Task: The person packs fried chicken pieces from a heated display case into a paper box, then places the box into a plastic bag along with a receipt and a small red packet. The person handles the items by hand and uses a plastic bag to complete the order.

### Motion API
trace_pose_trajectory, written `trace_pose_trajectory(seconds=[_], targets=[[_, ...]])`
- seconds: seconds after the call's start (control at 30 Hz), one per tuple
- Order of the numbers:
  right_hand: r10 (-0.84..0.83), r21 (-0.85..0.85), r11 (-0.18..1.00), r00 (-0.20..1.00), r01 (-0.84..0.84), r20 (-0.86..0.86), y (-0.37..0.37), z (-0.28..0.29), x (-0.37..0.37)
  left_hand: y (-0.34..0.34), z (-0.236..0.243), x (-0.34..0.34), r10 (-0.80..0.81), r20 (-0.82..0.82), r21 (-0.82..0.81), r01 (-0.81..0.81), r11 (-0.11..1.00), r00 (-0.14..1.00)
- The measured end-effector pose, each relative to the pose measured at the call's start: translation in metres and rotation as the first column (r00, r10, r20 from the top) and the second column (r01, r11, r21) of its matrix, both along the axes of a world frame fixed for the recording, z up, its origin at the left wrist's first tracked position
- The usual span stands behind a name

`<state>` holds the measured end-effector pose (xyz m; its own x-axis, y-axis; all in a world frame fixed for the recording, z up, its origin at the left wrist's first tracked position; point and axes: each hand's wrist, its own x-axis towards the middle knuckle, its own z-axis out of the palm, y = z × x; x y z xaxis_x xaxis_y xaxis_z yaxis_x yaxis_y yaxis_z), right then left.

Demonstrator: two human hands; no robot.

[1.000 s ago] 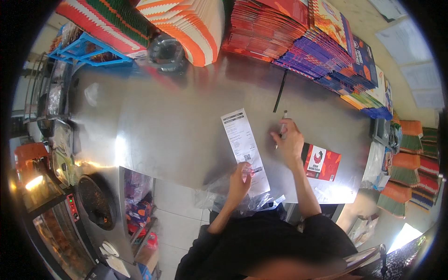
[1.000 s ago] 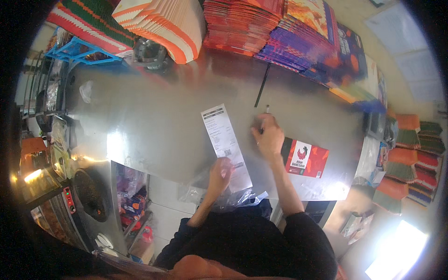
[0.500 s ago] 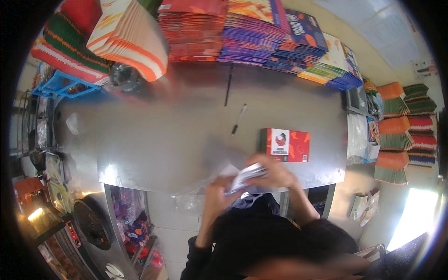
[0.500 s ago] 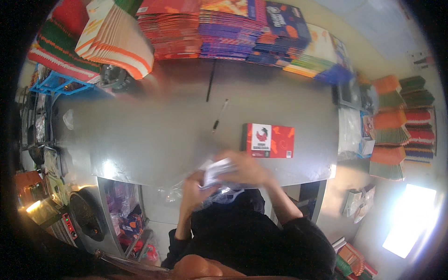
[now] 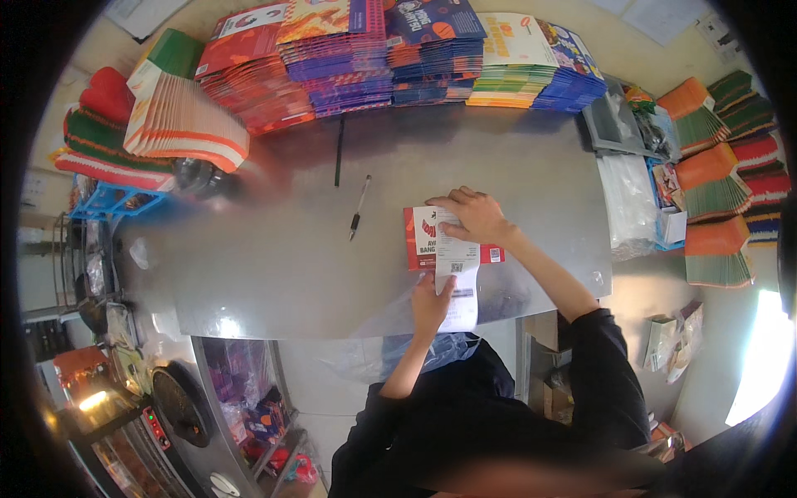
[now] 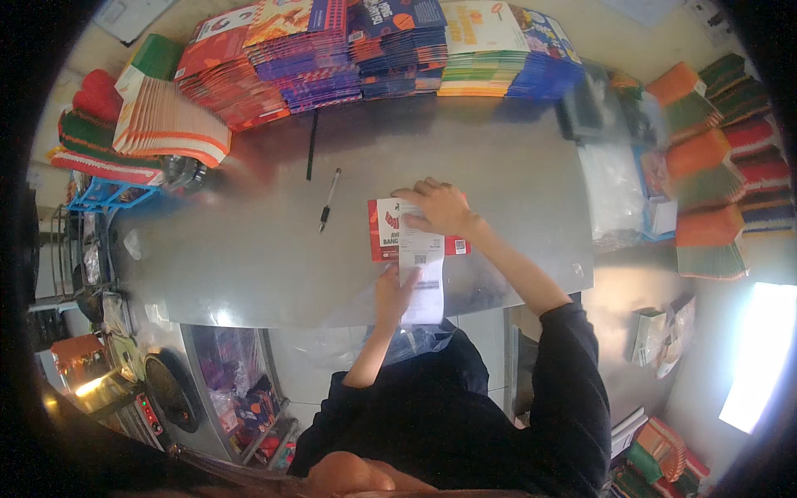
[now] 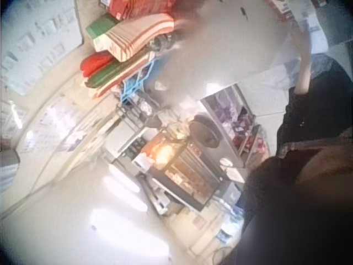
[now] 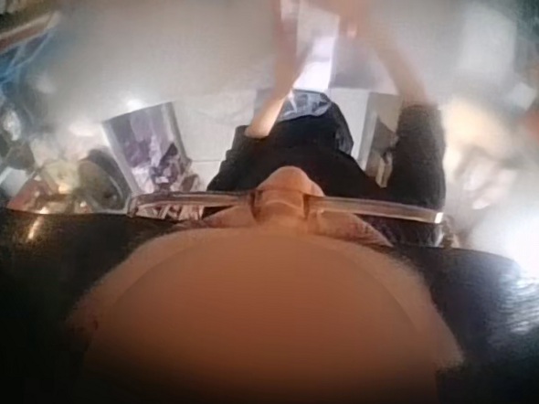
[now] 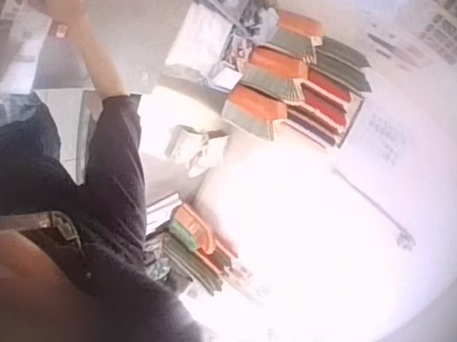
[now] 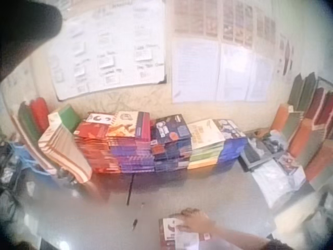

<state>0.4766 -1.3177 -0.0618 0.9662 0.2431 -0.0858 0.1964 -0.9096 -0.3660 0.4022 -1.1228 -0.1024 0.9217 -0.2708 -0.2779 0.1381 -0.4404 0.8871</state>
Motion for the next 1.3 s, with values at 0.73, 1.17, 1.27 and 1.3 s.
trace_pose_trajectory(seconds=[0.73,1.17,1.27,1.3], targets=[[0.462,0.496,0.866,0.487,-0.065,-0.741,0.102,0.126,-0.213,0.17,0.134,-0.232,-0.07,0.3,0.185,0.014,0.983,0.951],[0.39,0.469,-0.643,0.785,0.606,-0.48,0.222,0.085,-0.306,0.171,0.175,-0.336,0.25,0.756,0.166,-0.547,0.82,0.605],[0.082,0.556,-0.727,0.855,0.402,-0.511,0.218,0.086,-0.287,0.124,0.135,-0.343,0.051,0.924,0.091,-0.348,0.933,0.378],[0.042,0.542,-0.751,0.847,0.377,-0.53,0.211,0.086,-0.277,0.107,0.125,-0.344,0.035,0.907,-0.009,-0.063,0.998,0.419]])
